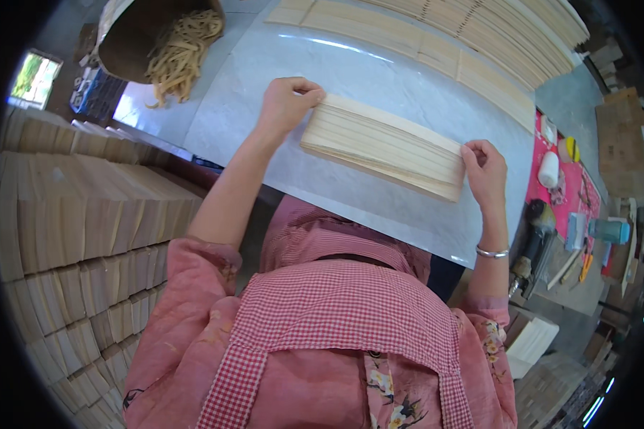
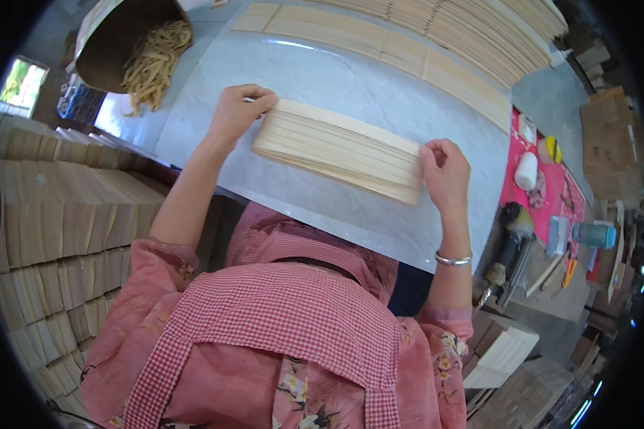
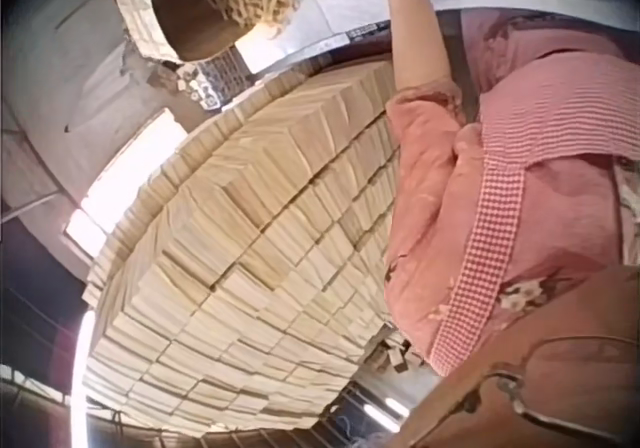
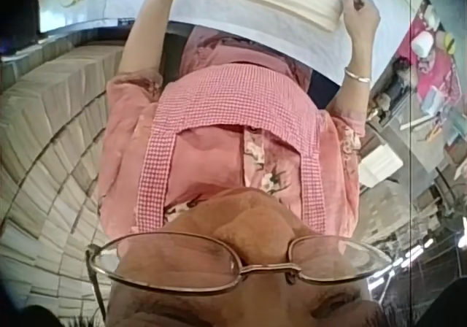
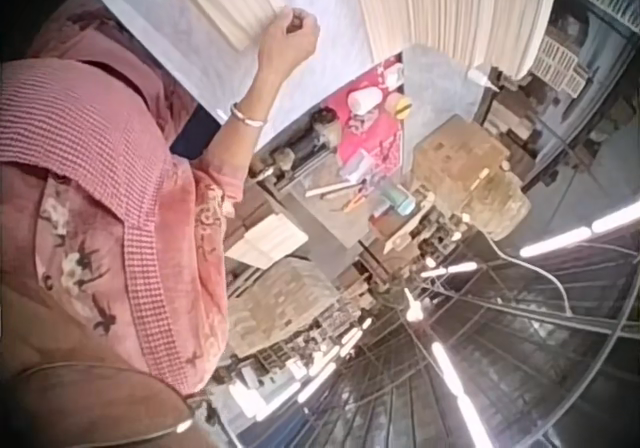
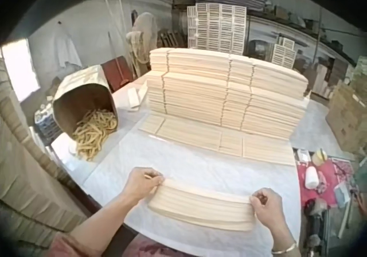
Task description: Assembling wooden frames and slats into boxes using glue and a pneumatic stapler gun.
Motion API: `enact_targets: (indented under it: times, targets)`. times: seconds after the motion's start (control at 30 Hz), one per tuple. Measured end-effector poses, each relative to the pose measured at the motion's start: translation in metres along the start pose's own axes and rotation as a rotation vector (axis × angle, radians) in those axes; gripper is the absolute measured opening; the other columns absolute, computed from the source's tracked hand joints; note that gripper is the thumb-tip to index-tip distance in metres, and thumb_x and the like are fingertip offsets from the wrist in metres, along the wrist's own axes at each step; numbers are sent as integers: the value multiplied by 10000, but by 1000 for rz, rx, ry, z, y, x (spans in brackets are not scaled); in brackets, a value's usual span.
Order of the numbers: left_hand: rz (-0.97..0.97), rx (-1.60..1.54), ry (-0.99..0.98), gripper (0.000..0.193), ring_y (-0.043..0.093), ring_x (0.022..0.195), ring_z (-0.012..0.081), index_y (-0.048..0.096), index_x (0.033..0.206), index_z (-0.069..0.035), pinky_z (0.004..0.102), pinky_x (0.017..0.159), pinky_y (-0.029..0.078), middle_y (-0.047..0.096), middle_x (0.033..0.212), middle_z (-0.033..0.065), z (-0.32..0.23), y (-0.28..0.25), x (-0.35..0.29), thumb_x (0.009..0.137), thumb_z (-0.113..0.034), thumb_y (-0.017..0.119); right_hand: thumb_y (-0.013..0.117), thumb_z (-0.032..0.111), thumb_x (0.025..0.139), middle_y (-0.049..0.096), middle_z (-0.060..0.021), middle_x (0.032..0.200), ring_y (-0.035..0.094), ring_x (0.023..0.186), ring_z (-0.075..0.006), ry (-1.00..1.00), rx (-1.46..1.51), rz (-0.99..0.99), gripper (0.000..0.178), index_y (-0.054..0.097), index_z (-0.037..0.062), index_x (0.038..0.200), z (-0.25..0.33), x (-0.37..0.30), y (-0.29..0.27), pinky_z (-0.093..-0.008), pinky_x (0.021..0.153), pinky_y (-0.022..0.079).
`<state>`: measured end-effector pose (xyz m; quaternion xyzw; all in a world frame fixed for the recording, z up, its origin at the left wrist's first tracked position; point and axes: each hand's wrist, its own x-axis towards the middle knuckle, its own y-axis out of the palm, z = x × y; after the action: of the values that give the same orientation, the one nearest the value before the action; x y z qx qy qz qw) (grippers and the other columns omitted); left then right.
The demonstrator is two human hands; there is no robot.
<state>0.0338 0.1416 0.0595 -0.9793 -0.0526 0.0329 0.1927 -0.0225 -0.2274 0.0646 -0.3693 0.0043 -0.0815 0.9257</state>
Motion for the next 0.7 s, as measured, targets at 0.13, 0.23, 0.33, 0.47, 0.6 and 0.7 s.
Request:
enact_targets:
  times: [0.13,0.23,0.33,0.47,0.6,0.7]
  targets:
    - [48,1,-51,213,610,807,141,757,1026,55,248,767,524,710,899,85,3,-15,-4,903,-108,694,639,71,927,662,-36,790,570,692,-114,15,100,-60,100,694,-5,962,-1,-11,4,-238,660,477]
    - [32,-2,-75,224,616,796,146,753,1018,69,253,758,526,716,885,99,-4,-12,-13,903,-112,688,632,71,933,681,-50,815,590,707,-126,41,75,-106,112,695,-11,978,-3,-25,3,-248,669,486]
    - [-4,11,-85,235,622,783,153,743,1019,86,263,742,527,720,876,111,-3,-7,-18,902,-109,681,628,68,935,688,-59,834,597,713,-136,33,40,-138,119,696,-15,987,0,-35,4,-257,672,490]
    - [-22,52,-74,268,621,812,161,724,1078,98,271,755,527,715,921,122,1,-6,-21,927,-115,666,622,62,935,692,-74,864,600,716,-153,-40,-37,-166,129,696,-22,999,4,-43,7,-276,672,495]
    - [-22,30,-124,285,625,844,168,711,1128,94,276,778,525,716,964,128,-2,-5,-23,955,-123,646,615,75,921,651,-96,890,596,679,-213,-83,-98,-175,138,703,7,1004,4,-44,13,-325,656,496]
    - [-20,36,-135,285,629,855,175,709,1134,96,281,788,526,717,977,133,-4,-5,-24,965,-122,635,615,78,922,642,-95,893,592,675,-219,-109,-145,-181,137,701,8,1002,6,-45,14,-329,657,496]
